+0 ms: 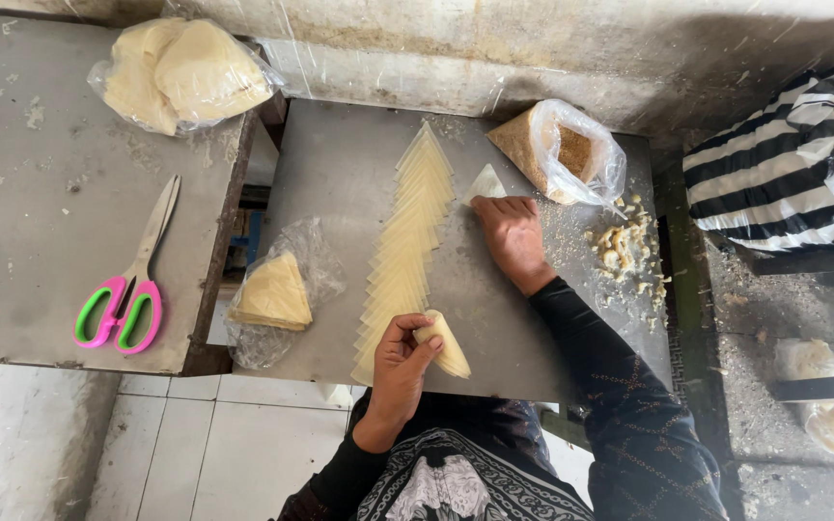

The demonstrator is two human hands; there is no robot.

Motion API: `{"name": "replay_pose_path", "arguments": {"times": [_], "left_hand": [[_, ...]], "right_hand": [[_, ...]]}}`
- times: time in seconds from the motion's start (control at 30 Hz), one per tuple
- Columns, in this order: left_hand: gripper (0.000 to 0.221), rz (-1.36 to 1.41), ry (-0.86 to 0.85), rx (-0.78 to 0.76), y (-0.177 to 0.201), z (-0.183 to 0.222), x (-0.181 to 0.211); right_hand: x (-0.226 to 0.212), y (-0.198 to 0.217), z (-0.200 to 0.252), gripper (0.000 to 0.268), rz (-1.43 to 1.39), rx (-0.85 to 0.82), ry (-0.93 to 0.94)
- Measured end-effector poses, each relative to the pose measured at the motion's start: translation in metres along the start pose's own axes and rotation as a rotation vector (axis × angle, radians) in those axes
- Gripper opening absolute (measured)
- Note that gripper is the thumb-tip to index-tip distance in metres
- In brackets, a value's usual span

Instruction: The person removes thin triangular sheets from a plastic bag by hand and peels them apart. The person arranges the sheets into a stack on a metal table.

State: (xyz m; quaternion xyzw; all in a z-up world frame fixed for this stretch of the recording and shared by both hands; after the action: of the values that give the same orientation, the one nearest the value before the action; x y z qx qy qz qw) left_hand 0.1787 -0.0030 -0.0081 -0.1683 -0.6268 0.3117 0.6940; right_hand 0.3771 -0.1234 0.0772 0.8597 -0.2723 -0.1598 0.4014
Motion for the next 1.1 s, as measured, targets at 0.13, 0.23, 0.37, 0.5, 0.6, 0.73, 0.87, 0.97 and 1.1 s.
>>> {"name": "replay_pose_path", "arguments": {"times": [0.13,0.23,0.37,0.5,0.6,0.73,0.87,0.97,1.1], "left_hand": [[0.024,-0.003,-0.009,-0.004,-0.001,0.001,0.001],[0.024,0.000,-0.019,0.001,-0.001,0.001,0.002],[0.025,0.027,-0.014,0.011,-0.002,-0.001,0.002],[0.024,0.049,-0.043,-0.018,-0.005,0.000,0.002],[0.023,0.039,-0.097,-0.042,-0.008,-0.003,0.006],[0.023,0.089,-0.106,-0.093,-0.017,-0.002,0.009],[0.024,-0.009,-0.130,-0.089,-0.026,0.003,0.013],[0.025,-0.107,-0.199,-0.106,-0.032,0.008,0.019],[0.023,-0.120,-0.195,-0.113,-0.035,0.011,0.020]], "right_hand": [[-0.009,0.002,-0.002,0.011,0.018,-0.007,0.007],[-0.011,0.000,-0.003,0.012,0.027,-0.032,0.006],[-0.014,0.003,-0.005,0.020,-0.002,-0.044,0.014],[-0.020,0.024,0.005,0.030,-0.162,-0.027,-0.101],[-0.032,0.039,0.029,0.029,-0.710,-0.094,-0.283],[-0.077,0.055,0.075,0.040,-1.107,-0.298,-0.436],[-0.098,0.062,0.090,0.050,-1.309,-0.244,-0.481],[-0.099,0.064,0.099,0.054,-1.280,-0.232,-0.495],[-0.090,0.055,0.114,0.033,-1.291,-0.219,-0.620]]}}
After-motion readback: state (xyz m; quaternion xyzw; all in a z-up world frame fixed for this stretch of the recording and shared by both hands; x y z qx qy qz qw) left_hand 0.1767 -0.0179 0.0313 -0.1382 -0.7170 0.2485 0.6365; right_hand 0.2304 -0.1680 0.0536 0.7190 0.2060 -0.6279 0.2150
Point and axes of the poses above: each hand's wrist, its own z-axis away from the middle knuckle, its own y-axis out of the back of the hand, x = y × z, the point moved 8 cm from there along -z, towards the middle knuckle, and after that the axes turned 6 degrees about y, right-handed, at the moved point
